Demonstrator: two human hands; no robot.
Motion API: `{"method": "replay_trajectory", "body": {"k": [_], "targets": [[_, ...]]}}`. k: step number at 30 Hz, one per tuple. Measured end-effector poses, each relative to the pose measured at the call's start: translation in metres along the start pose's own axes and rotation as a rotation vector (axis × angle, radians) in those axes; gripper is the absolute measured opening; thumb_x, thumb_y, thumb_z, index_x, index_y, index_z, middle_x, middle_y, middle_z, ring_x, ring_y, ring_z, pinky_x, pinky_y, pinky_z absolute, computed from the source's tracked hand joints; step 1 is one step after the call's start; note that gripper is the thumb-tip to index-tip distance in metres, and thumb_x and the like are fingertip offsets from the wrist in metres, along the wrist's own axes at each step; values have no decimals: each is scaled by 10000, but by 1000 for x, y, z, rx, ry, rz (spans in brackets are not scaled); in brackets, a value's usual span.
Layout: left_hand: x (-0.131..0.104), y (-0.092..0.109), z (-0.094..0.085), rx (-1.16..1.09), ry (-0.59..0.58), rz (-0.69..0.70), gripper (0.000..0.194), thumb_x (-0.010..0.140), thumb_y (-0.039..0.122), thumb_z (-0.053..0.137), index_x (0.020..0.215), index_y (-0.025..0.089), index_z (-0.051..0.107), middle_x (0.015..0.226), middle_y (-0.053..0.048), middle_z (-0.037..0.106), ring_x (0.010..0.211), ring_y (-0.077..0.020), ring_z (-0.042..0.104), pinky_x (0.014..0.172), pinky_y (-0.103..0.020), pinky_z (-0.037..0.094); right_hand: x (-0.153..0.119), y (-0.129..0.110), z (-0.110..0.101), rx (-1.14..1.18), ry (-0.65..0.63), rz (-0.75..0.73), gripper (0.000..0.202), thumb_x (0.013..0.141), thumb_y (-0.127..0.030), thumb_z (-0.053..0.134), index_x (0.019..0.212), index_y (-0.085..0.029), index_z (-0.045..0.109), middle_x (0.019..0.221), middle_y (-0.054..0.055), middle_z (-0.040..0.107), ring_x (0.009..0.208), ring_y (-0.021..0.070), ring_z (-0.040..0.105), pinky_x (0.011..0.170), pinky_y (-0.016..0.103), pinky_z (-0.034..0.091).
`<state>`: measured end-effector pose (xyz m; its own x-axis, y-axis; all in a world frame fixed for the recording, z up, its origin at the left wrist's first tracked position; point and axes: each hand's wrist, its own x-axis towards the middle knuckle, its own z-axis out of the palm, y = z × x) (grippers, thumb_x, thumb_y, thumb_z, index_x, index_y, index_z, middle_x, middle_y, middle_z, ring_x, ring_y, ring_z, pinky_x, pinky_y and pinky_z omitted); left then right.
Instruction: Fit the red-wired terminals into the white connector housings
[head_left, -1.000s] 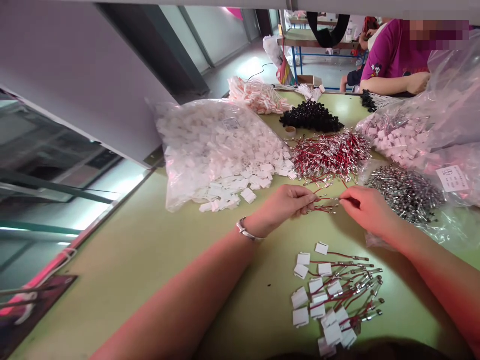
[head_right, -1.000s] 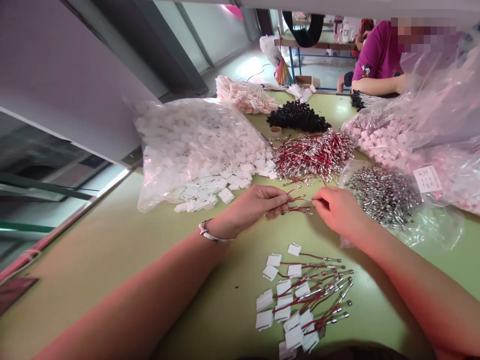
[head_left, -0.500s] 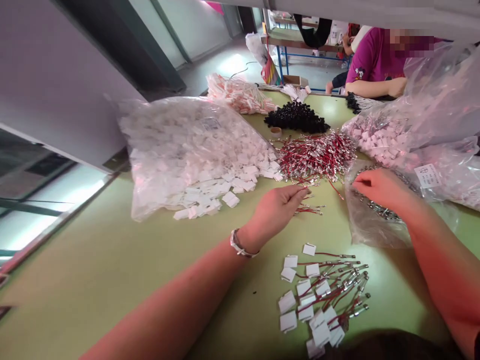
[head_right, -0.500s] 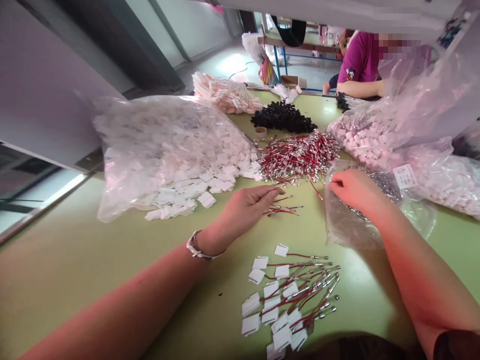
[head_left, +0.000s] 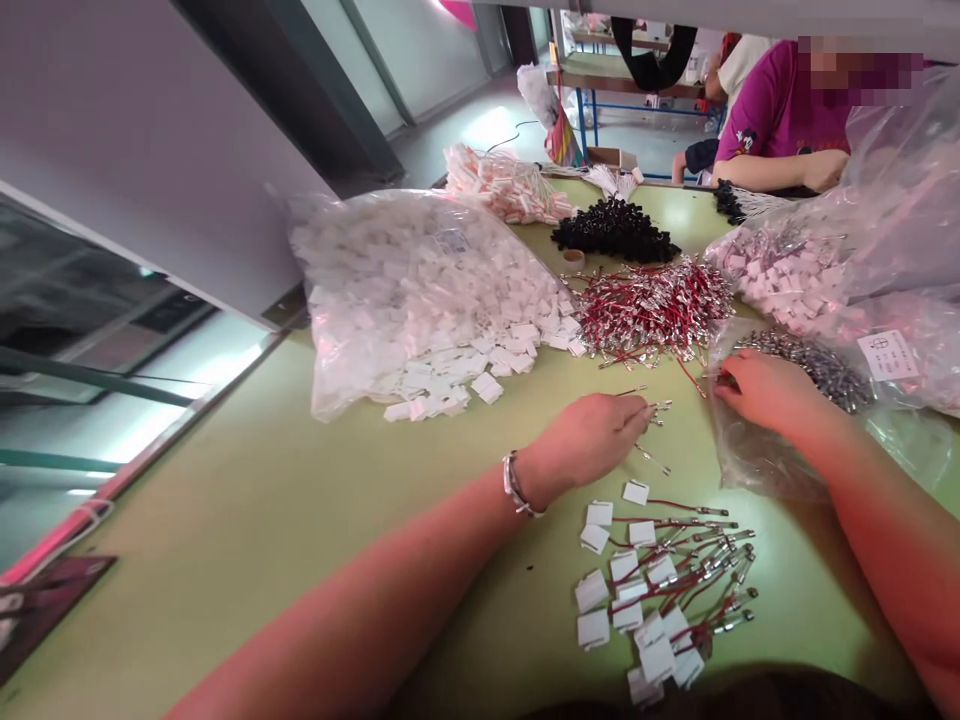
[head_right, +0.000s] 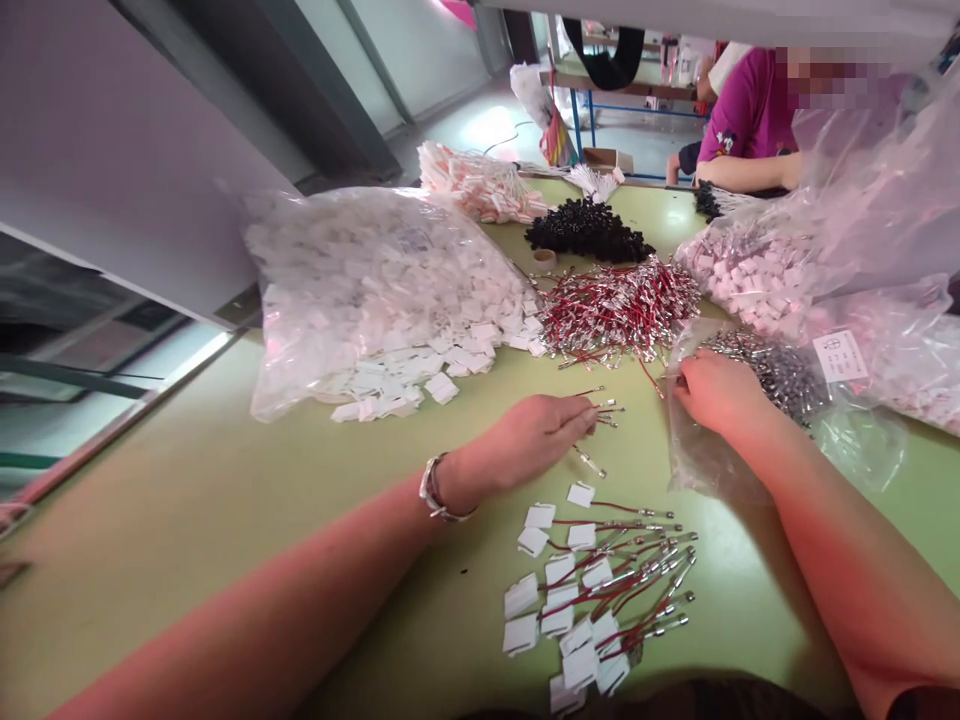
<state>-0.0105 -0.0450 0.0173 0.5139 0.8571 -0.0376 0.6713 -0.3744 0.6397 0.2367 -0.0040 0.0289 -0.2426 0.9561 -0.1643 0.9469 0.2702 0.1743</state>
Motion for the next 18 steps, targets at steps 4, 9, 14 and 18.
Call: {"method": "replay_trajectory", "body": {"k": [4, 9, 14, 18], "targets": [[-6, 3, 11, 442, -84, -12, 301, 936, 274, 364, 834, 181, 631, 683, -61, 633, 579, -176, 543, 573, -288, 371, -1, 5, 3, -45, 5, -117, 163, 852, -178, 519, 907, -189, 672, 932, 103, 641, 741, 219, 622, 581, 307, 371], [-5, 2, 20, 670, 20, 99, 225, 861, 116, 431, 797, 153, 643, 775, -106, 626, 787, -240, 577, 743, -376, 423, 3, 6, 4, -78, 66, -135, 167, 878, -191, 491, 848, -163, 652, 933, 117, 653, 763, 235, 620, 578, 315, 364], [-1, -5, 14, 445, 95, 154, 289, 896, 101, 380, 923, 118, 667, 898, -123, 638, 882, -232, 576, 828, -391, 469, -6, 3, -16, 258, 196, -1, 110, 888, -211, 482, 885, -177, 586, 790, 80, 658, 687, 204, 604, 568, 310, 387], [5, -18, 10, 57, 285, 195, 395, 911, 124, 341, 1241, 139, 557, 1081, -108, 624, 948, -177, 580, 863, -332, 488, -14, -15, -17, 1009, 148, -73, 28, 868, -233, 506, 864, -210, 522, 713, 14, 648, 564, 134, 578, 523, 278, 455]]}}
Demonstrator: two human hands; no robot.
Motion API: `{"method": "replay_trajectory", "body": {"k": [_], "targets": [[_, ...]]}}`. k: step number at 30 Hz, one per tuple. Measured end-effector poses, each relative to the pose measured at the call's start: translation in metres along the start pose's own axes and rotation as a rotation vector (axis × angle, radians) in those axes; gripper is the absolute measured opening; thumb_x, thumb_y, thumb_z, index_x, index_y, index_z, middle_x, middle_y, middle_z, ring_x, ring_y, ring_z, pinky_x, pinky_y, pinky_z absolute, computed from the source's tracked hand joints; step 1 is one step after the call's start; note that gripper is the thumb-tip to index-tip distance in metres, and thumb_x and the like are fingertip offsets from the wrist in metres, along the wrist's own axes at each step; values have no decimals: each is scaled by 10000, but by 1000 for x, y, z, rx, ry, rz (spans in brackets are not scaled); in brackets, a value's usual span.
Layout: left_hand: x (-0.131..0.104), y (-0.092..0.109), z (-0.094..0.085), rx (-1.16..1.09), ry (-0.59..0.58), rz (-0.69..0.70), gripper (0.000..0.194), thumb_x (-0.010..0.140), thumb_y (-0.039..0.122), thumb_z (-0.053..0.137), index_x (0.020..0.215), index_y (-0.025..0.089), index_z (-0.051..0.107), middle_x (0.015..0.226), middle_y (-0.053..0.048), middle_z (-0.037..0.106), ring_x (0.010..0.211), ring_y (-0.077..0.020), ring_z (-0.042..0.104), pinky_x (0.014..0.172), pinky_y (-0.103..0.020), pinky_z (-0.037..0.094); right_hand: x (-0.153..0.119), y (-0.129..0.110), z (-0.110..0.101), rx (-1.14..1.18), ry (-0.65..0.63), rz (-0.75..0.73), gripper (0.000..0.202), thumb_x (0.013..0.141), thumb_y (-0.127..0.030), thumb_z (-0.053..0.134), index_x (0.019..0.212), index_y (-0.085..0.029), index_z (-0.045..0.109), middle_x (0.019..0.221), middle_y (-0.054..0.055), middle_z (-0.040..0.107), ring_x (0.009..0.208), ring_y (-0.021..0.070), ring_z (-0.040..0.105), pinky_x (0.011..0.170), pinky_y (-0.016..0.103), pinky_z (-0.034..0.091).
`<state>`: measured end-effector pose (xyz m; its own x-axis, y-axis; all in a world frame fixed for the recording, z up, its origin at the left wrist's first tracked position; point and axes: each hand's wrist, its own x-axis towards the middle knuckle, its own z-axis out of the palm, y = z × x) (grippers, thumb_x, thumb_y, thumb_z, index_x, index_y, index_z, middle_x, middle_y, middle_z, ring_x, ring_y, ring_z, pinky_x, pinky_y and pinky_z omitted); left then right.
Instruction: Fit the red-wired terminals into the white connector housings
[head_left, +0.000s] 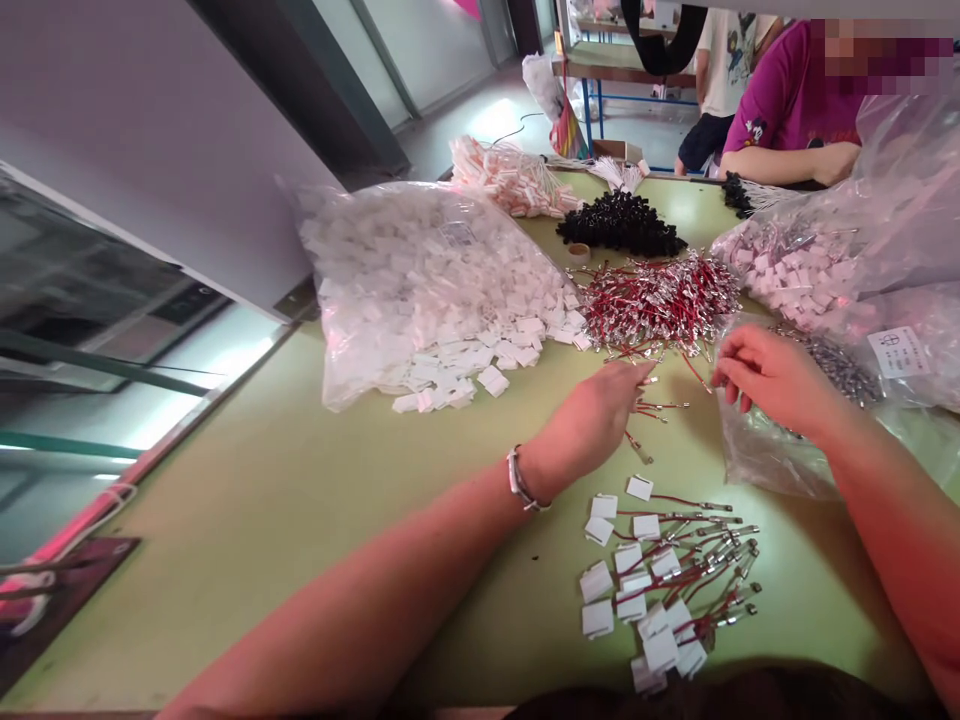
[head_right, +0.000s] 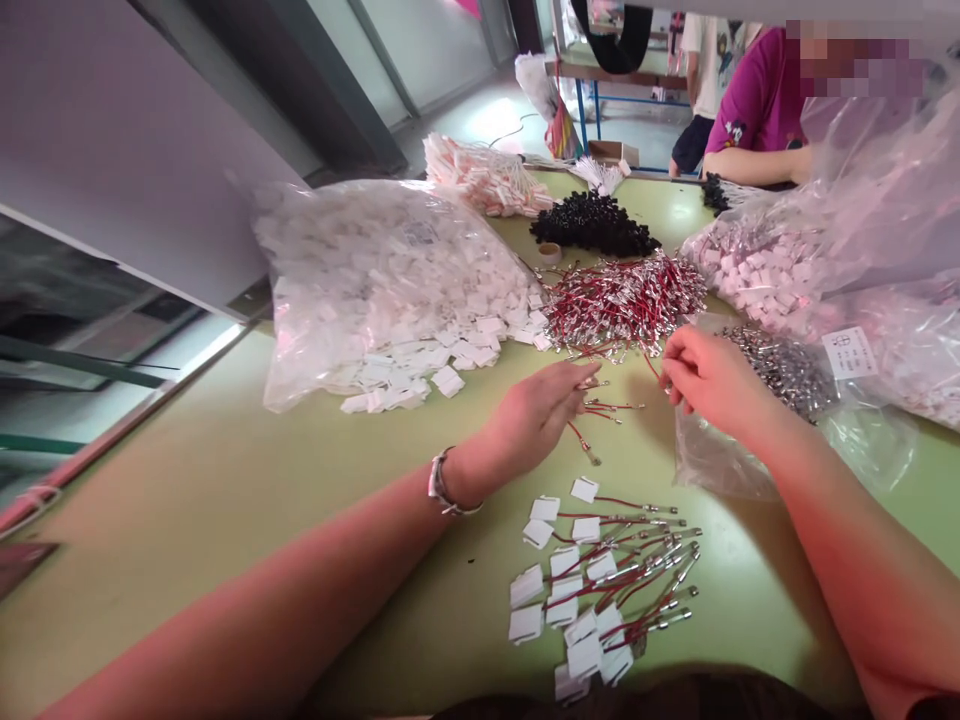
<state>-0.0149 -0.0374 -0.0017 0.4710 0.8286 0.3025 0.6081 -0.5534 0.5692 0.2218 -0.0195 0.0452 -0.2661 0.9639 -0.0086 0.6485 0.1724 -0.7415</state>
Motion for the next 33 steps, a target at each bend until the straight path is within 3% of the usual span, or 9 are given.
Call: {"method": "replay_trajectory", "body": {"k": [2, 5, 8, 11, 14, 20, 23, 29, 33], "targets": [[2, -6, -1, -107, 44, -54, 433, 907, 144, 344, 1309, 164, 503, 1047, -86, 629, 907, -158, 585, 843, -319, 491, -2, -2, 14, 288, -29, 16, 79, 846, -266, 547, 900, -209, 535, 730, 11, 645, 563, 126, 582, 523, 283, 494], [3, -6, -4, -145, -3, -109, 406, 919, 218, 374, 1304, 181, 498, 976, -67, 637, 858, -160, 578, 822, -327, 482, -5, -6, 33, 472, -69, 13, 207, 804, -308, 616, 981, -204, 590, 747, 13, 654, 600, 128, 604, 574, 308, 538], [1, 3, -8, -167, -112, -154, 310, 949, 318, 351, 1041, 177, 611, 858, -45, 634, 757, -148, 565, 737, -297, 472, -11, -13, 42, 491, -27, 10, 161, 782, -320, 639, 885, -198, 646, 696, 9, 654, 623, 133, 616, 580, 303, 540], [-1, 11, -9, -236, -157, -192, 308, 944, 344, 356, 806, 177, 575, 725, -7, 586, 652, -120, 523, 642, -257, 443, -18, -21, 47, 451, 119, -11, 122, 774, -313, 650, 809, -196, 658, 617, -18, 613, 522, 100, 551, 469, 250, 474], [-2, 15, -8, -383, -183, -169, 294, 944, 337, 354, 808, 174, 558, 782, -6, 602, 678, -106, 522, 650, -238, 440, -20, -25, 54, 546, 160, -15, 117, 782, -307, 637, 814, -195, 630, 620, -22, 621, 487, 90, 534, 428, 233, 446], [-2, 17, -7, -510, -222, -203, 307, 946, 354, 335, 807, 169, 536, 722, -2, 554, 633, -98, 475, 595, -219, 438, -19, -22, 65, 713, 59, -3, 102, 774, -281, 630, 784, -188, 589, 624, -21, 639, 474, 88, 553, 454, 241, 491], [-3, 15, -8, -386, -206, -179, 315, 946, 334, 320, 767, 171, 523, 668, 3, 536, 597, -96, 479, 582, -215, 435, -19, -21, 65, 708, 28, 34, 106, 768, -284, 629, 760, -186, 588, 597, -27, 625, 448, 83, 542, 430, 232, 479], [-5, 11, -6, 212, -292, 45, 208, 879, 155, 370, 889, 161, 577, 733, -28, 628, 591, -129, 524, 551, -239, 384, -19, -25, 60, 688, -132, 120, 130, 745, -298, 647, 718, -190, 580, 577, -24, 619, 442, 88, 553, 427, 232, 463], [1, 12, -13, 251, -338, 51, 206, 885, 163, 403, 913, 146, 606, 807, -60, 662, 684, -161, 581, 608, -262, 418, -17, -25, 58, 652, -150, 124, 158, 749, -333, 654, 747, -194, 579, 611, -14, 633, 474, 95, 561, 465, 250, 477]]}}
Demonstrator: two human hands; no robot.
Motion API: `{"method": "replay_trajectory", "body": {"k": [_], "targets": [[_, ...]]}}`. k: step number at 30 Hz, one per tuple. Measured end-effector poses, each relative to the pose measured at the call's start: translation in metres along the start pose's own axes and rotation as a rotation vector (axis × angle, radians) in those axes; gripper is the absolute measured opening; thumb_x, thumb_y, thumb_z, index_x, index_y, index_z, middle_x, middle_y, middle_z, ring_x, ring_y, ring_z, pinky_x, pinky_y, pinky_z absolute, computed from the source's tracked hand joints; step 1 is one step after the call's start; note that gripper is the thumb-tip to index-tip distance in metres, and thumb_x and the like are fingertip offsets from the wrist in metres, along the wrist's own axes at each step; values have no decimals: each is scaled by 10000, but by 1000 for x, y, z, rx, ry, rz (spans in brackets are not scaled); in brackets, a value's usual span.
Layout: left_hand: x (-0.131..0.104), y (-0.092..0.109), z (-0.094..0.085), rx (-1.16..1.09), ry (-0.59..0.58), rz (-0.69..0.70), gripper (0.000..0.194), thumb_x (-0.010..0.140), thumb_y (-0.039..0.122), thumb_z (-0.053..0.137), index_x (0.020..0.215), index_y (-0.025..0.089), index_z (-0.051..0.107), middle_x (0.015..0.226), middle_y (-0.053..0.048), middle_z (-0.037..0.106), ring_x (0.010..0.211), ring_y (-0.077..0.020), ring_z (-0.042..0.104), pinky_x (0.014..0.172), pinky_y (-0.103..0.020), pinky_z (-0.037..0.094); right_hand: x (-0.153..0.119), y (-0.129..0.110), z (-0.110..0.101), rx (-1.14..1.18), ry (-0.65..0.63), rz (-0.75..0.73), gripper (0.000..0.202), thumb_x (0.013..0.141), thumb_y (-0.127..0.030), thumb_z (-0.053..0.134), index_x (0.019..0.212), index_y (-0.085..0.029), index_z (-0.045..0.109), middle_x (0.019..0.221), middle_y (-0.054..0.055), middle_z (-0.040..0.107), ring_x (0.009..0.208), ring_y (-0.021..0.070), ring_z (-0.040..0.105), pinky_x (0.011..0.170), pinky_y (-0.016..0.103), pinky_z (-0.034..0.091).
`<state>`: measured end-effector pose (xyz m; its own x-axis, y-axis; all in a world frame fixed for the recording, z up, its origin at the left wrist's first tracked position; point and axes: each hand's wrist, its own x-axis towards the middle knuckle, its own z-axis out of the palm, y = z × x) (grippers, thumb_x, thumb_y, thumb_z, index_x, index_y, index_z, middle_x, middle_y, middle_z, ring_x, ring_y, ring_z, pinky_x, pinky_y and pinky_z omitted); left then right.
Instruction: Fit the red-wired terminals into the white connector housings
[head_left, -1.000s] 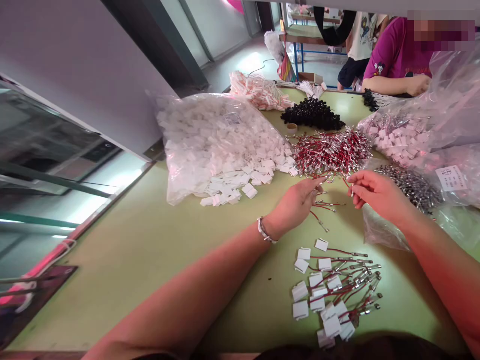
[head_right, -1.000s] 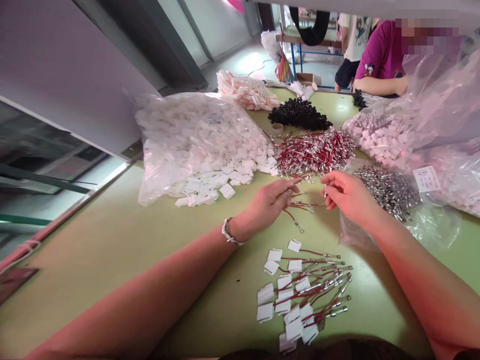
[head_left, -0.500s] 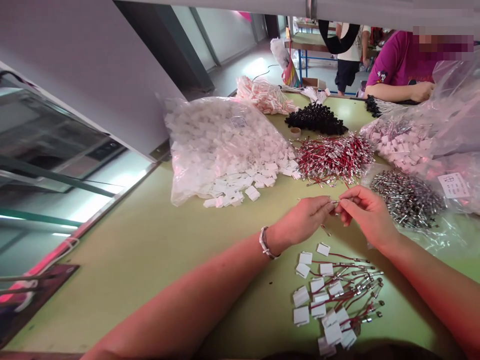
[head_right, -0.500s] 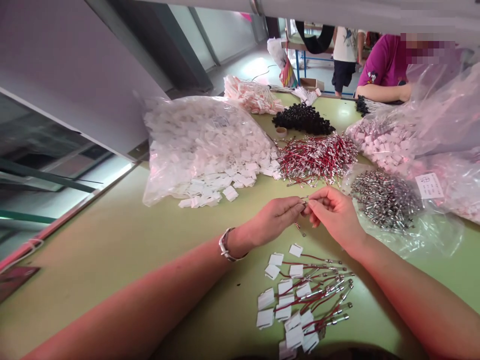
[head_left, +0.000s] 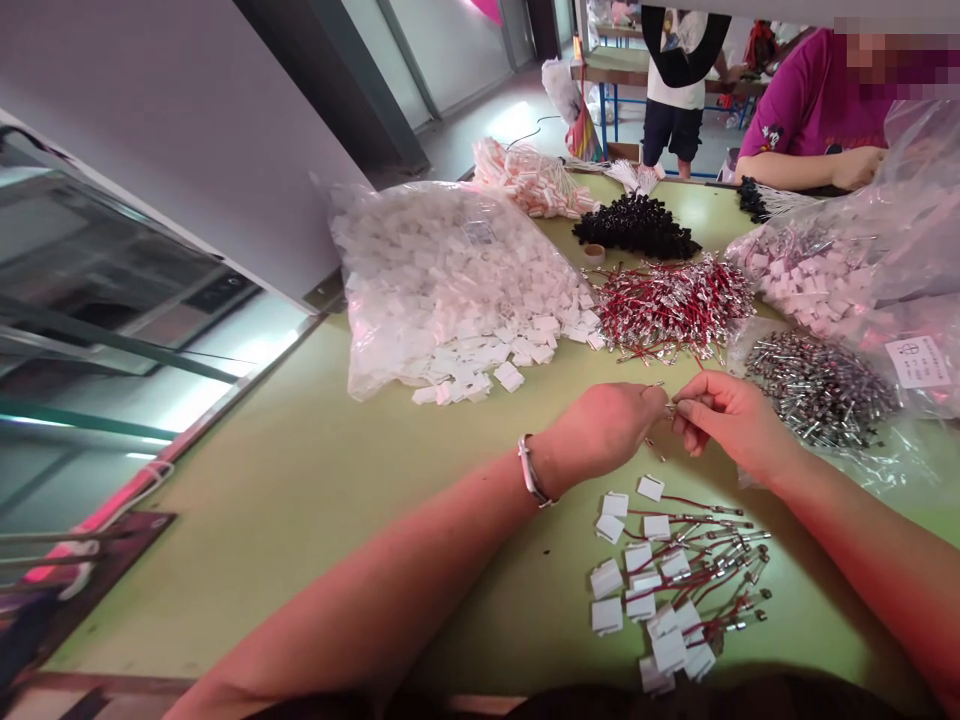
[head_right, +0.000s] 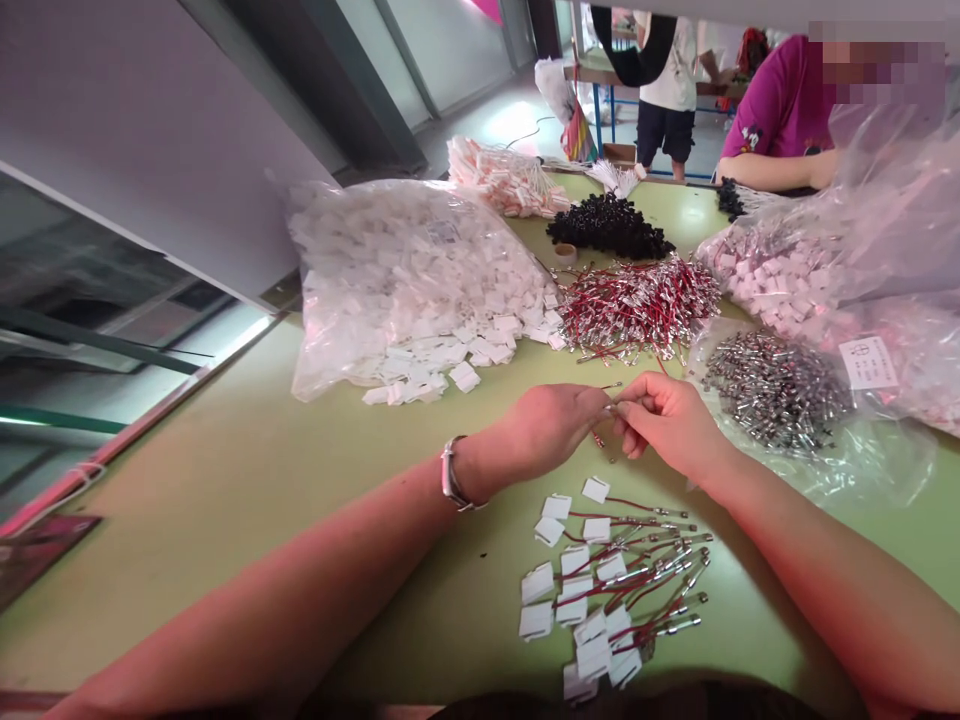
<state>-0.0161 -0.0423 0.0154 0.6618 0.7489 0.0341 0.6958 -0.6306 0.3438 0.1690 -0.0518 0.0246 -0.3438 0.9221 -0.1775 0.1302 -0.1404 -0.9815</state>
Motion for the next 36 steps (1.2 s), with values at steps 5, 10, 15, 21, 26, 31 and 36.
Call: {"method": "replay_trajectory", "body": {"k": [5, 10, 15, 21, 26, 31, 36], "targets": [[-1, -15, -24, -386, 57, -144, 217, 871, 232, 480, 916, 169, 683, 823, -28, 691, 704, -123, 588, 656, -234, 445, 7, 3, -19, -140, 102, -20, 142, 776, -335, 611, 782, -199, 575, 652, 8, 651, 493, 112, 558, 464, 269, 465], [-1, -16, -18, -610, 102, -285, 120, 769, 236, 599, 766, 157, 689, 659, 6, 648, 578, -87, 529, 548, -201, 405, 5, 0, -19, -815, 162, -351, 134, 804, -235, 535, 898, -200, 624, 955, 87, 690, 903, 236, 644, 763, 404, 517], [5, -4, 4, -911, 46, -344, 180, 839, 321, 550, 833, 155, 620, 613, 22, 592, 494, -78, 505, 487, -203, 410, -5, 7, 2, -1180, 29, -522, 441, 847, -79, 358, 1242, -117, 549, 1011, 141, 687, 870, 236, 651, 706, 378, 514], [8, -48, -3, -209, 465, -257, 306, 954, 294, 386, 915, 159, 658, 877, -81, 602, 845, -193, 542, 795, -356, 465, 0, 12, -8, -1060, 151, -431, 252, 913, -212, 435, 1011, -184, 665, 866, 66, 722, 713, 186, 653, 644, 327, 487], [10, -80, 6, 214, 376, -289, 254, 899, 250, 491, 1043, 139, 668, 1020, -141, 565, 1011, -283, 468, 906, -423, 421, 6, 12, -13, -1076, 135, -383, 223, 917, -251, 451, 947, -212, 668, 855, 34, 722, 716, 181, 645, 642, 331, 466], [10, -82, 11, 198, 367, -363, 201, 868, 240, 533, 877, 168, 721, 900, -108, 558, 926, -263, 489, 877, -398, 439, 6, 15, -17, -1066, 134, -392, 251, 906, -261, 436, 923, -220, 683, 849, 40, 716, 714, 175, 637, 649, 332, 458], [5, -82, 8, 151, 348, -418, 215, 848, 188, 512, 912, 160, 715, 951, -109, 569, 928, -247, 538, 861, -356, 458, 5, 11, -21, -949, 137, -335, 203, 863, -256, 489, 870, -216, 689, 787, 28, 706, 663, 150, 608, 610, 302, 443]]}}
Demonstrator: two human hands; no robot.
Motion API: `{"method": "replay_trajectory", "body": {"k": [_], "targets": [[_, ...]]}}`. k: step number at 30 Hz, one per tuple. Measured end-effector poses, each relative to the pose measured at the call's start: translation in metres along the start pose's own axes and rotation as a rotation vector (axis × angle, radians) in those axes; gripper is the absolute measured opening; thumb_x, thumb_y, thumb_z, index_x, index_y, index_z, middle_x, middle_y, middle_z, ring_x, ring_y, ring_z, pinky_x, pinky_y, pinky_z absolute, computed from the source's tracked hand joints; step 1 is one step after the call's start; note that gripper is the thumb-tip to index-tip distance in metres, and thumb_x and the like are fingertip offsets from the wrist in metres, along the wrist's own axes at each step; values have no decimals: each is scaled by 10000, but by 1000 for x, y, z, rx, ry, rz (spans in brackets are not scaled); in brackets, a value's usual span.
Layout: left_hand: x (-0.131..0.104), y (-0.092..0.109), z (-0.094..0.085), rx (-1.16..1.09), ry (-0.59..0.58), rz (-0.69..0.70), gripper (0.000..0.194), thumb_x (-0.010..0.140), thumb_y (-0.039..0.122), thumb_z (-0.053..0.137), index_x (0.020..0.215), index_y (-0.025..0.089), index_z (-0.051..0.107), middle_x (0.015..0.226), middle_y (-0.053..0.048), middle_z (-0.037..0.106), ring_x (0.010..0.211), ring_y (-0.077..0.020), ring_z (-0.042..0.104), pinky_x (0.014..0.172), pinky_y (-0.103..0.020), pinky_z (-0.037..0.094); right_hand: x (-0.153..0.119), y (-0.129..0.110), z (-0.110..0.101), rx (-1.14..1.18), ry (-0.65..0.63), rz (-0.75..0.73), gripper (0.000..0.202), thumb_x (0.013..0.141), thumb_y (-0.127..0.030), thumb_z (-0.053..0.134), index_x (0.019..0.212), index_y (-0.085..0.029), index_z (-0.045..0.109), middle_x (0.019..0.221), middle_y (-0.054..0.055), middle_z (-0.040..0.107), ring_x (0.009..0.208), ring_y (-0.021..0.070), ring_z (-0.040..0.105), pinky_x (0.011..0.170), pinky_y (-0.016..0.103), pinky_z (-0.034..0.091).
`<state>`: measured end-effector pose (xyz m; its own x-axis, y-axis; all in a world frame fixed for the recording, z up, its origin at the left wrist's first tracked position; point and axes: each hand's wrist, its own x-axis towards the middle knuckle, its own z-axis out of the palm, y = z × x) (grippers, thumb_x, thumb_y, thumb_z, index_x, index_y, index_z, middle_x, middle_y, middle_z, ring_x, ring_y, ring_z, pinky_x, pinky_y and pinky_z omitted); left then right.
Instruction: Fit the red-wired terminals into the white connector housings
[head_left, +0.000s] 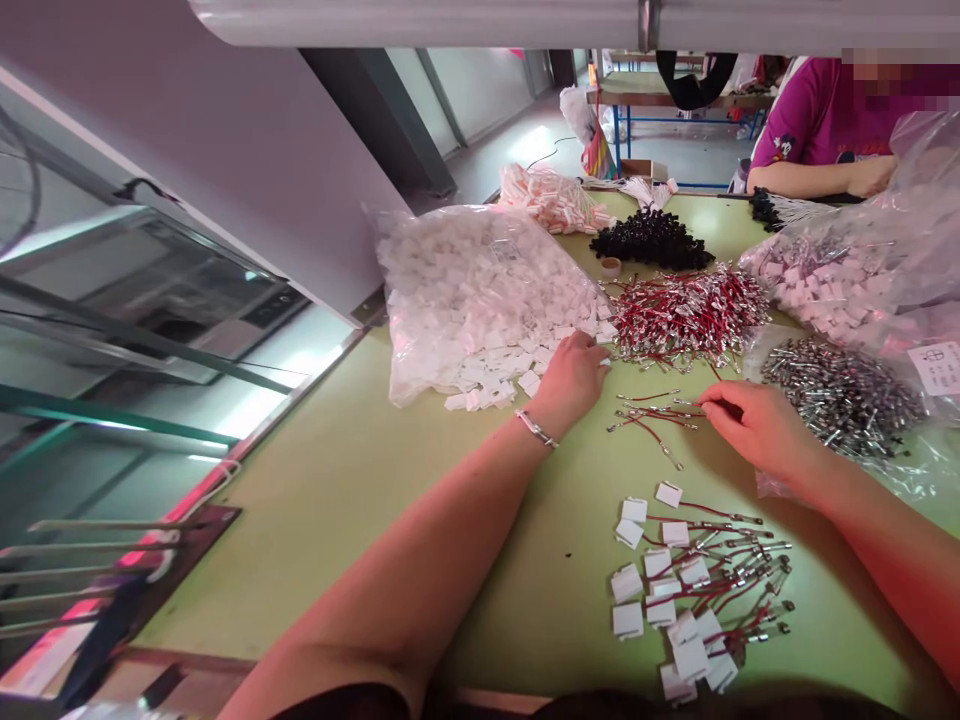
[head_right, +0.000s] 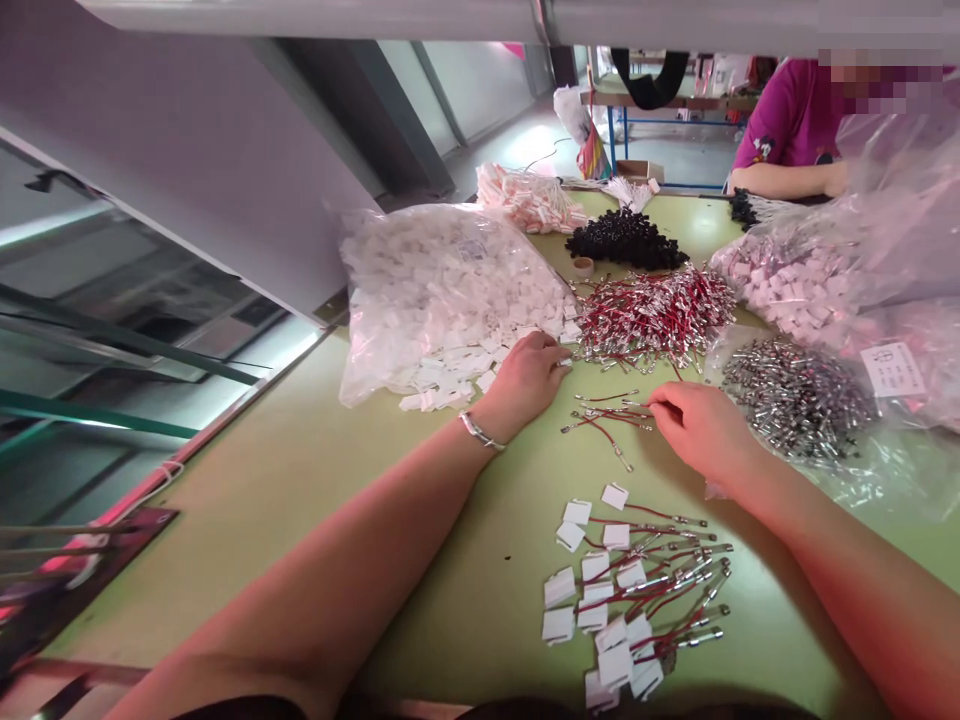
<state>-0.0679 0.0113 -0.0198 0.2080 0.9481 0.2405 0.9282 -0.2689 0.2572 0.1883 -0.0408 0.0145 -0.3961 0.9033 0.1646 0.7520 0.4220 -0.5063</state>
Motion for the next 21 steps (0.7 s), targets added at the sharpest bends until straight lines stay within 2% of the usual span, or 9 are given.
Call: {"method": "replay_trajectory", "body": {"k": [3, 7, 9, 12, 15, 18, 21], "targets": [[-2, 2, -6, 37, -88, -8, 281, 846, 118, 434, 975, 152, 682, 1009, -111, 574, 852, -218, 577, 782, -324, 476, 0, -1, -1, 12, -6, 2, 188, 864, -258, 500, 856, -217, 683, 806, 28, 704, 679, 148, 601, 626, 302, 441], [-5, 8, -13, 192, -190, -13, 337, 789, 34, 382, 923, 155, 667, 963, -113, 575, 751, -201, 580, 651, -295, 461, 0, -2, -1, 10, -15, -16, 175, 874, -244, 505, 835, -216, 673, 814, 27, 697, 700, 147, 594, 660, 307, 444], [-6, 9, -14, 216, -186, -36, 290, 822, 87, 393, 873, 146, 672, 942, -125, 576, 769, -218, 590, 649, -302, 462, 0, -2, -2, 3, -15, -29, 176, 877, -229, 503, 822, -222, 670, 805, 20, 693, 699, 146, 591, 668, 307, 444], [-6, 6, -14, 170, -141, -95, 276, 871, 250, 437, 834, 143, 688, 960, -138, 583, 797, -245, 606, 694, -333, 476, 0, -2, -3, -10, 4, -48, 181, 887, -232, 500, 827, -227, 671, 808, 18, 688, 713, 145, 590, 667, 300, 442], [-4, 2, -17, 90, -84, -129, 286, 860, 245, 439, 836, 143, 706, 935, -136, 618, 796, -250, 620, 735, -352, 482, -1, -1, -2, -53, 21, -78, 198, 895, -235, 485, 837, -227, 674, 815, 21, 683, 728, 145, 594, 670, 299, 438], [-4, 6, -24, -122, 16, -180, 259, 834, 213, 461, 825, 151, 712, 833, -106, 670, 817, -251, 636, 781, -362, 486, -2, -1, -2, -97, 52, -80, 201, 892, -240, 478, 829, -221, 668, 806, 18, 677, 710, 145, 589, 656, 299, 429], [-8, 22, -31, -701, 38, -343, 203, 807, 260, 567, 913, 149, 700, 783, -60, 694, 755, -196, 660, 771, -331, 516, -4, -1, -1, -125, 100, -96, 219, 895, -245, 460, 804, -208, 655, 777, 20, 666, 699, 149, 583, 638, 296, 417]]}}
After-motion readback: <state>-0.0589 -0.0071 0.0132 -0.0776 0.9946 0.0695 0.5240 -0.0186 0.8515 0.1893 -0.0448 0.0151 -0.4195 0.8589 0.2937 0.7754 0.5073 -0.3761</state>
